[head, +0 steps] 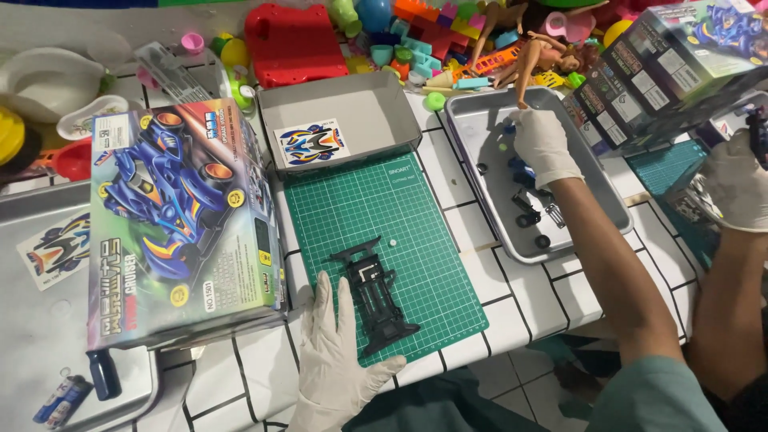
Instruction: Assembling a mini 4WD toy car chassis, including applying grease to components and fitting plastic parts.
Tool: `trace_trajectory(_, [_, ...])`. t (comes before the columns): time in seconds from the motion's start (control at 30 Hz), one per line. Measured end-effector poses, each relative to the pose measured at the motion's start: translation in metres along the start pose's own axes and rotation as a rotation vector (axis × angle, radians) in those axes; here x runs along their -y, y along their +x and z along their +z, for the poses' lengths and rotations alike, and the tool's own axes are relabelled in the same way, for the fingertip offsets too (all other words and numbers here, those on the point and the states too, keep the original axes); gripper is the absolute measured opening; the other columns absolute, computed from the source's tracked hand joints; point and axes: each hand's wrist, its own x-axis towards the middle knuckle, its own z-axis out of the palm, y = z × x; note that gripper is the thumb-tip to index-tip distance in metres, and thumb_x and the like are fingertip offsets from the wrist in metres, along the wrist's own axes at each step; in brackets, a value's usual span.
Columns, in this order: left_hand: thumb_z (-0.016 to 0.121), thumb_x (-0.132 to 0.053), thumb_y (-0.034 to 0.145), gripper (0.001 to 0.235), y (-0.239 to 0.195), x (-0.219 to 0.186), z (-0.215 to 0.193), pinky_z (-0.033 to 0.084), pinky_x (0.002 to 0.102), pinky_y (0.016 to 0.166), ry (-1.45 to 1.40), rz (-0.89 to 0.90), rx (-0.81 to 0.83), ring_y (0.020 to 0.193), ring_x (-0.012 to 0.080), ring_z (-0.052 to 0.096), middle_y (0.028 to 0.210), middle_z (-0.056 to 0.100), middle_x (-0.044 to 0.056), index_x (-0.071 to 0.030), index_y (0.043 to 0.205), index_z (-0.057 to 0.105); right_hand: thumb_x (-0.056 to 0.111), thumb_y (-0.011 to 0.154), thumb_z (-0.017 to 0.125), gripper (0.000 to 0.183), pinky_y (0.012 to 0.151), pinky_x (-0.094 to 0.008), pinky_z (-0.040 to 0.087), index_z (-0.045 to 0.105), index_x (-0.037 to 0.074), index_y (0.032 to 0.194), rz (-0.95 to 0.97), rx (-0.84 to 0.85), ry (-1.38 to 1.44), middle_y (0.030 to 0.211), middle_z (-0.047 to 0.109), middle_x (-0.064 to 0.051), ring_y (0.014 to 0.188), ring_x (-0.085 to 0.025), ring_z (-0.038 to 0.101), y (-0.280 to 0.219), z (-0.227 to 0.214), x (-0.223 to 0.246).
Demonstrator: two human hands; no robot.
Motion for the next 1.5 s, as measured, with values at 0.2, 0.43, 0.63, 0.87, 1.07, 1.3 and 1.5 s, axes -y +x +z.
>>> trace_trajectory(0.2, [0.043,-0.094,0.074,0.132,0.002,0.001,0.002,0.005,0.054,0.125,0.099,-0.012,0.045,0.159,0.0387,-0.005,0.172,-0.007,0.022,-0.008,0.165,0.002,0.023,0.087,0.068,0.016,0.075,-0.041,0.058,0.08,0.014,0.083,0.144,-0.143,0.291,0.085,0.076,-0.01,0.082,-0.03,0.07,0.012,0.02,-0.005])
trace_trajectory(0.43, [0.044,-0.093,0.076,0.131,0.001,-0.002,-0.002,0.004,0.054,0.125,0.143,0.004,0.039,0.158,0.0397,-0.006,0.172,-0.006,0.022,-0.008,0.165,0.002,0.018,0.08,0.071,0.014,0.074,-0.034,0.06,0.083,0.014,0.086,0.085,-0.276,0.328,0.103,0.08,-0.007,0.085,-0.026,0.073,0.008,0.024,-0.013])
trace_trajectory(0.63, [0.046,-0.093,0.077,0.13,0.002,0.002,0.003,0.005,0.053,0.126,0.136,0.015,0.024,0.159,0.0364,-0.004,0.172,-0.006,0.021,-0.007,0.165,0.004,0.014,0.098,0.07,0.007,0.061,-0.011,0.059,0.071,0.014,0.105,0.46,-0.048,1.065,0.093,0.078,-0.003,0.069,-0.002,0.07,-0.07,-0.075,0.037])
trace_trajectory(0.87, [0.055,-0.092,0.077,0.135,0.003,0.003,0.004,0.007,0.052,0.126,0.179,0.01,0.065,0.158,0.0402,-0.004,0.171,-0.007,0.024,-0.004,0.165,0.002,0.002,0.096,0.052,0.015,0.076,-0.017,0.051,0.062,0.005,0.106,0.009,0.369,1.704,0.098,0.061,-0.006,0.082,-0.012,0.058,-0.106,-0.084,0.04])
trace_trajectory(1.07, [0.055,-0.1,0.077,0.142,0.0,-0.002,0.003,0.007,0.048,0.124,0.283,-0.038,0.114,0.157,0.0359,-0.005,0.17,-0.009,0.024,-0.004,0.165,-0.001,0.013,0.094,0.063,0.026,0.081,-0.018,0.055,0.066,0.004,0.118,0.123,0.479,1.803,0.098,0.063,-0.004,0.091,-0.014,0.063,-0.15,-0.092,0.099])
trace_trajectory(1.3, [0.055,-0.094,0.078,0.135,0.001,-0.01,-0.012,0.014,0.051,0.123,0.142,-0.092,0.176,0.158,0.0371,-0.003,0.172,-0.007,0.02,-0.006,0.165,0.001,-0.007,0.085,0.067,0.032,0.085,-0.025,0.054,0.07,0.003,0.115,-0.016,0.606,1.586,0.1,0.073,-0.009,0.09,-0.017,0.069,-0.159,-0.047,0.132])
trace_trajectory(1.5, [0.056,-0.098,0.074,0.141,0.001,-0.001,0.001,0.004,0.052,0.126,0.237,-0.045,0.13,0.157,0.0426,-0.007,0.171,-0.009,0.021,-0.006,0.165,0.001,0.01,0.097,0.065,0.029,0.083,-0.027,0.054,0.063,0.003,0.125,-0.034,0.52,1.365,0.111,0.07,-0.01,0.096,-0.017,0.066,-0.186,-0.046,0.171])
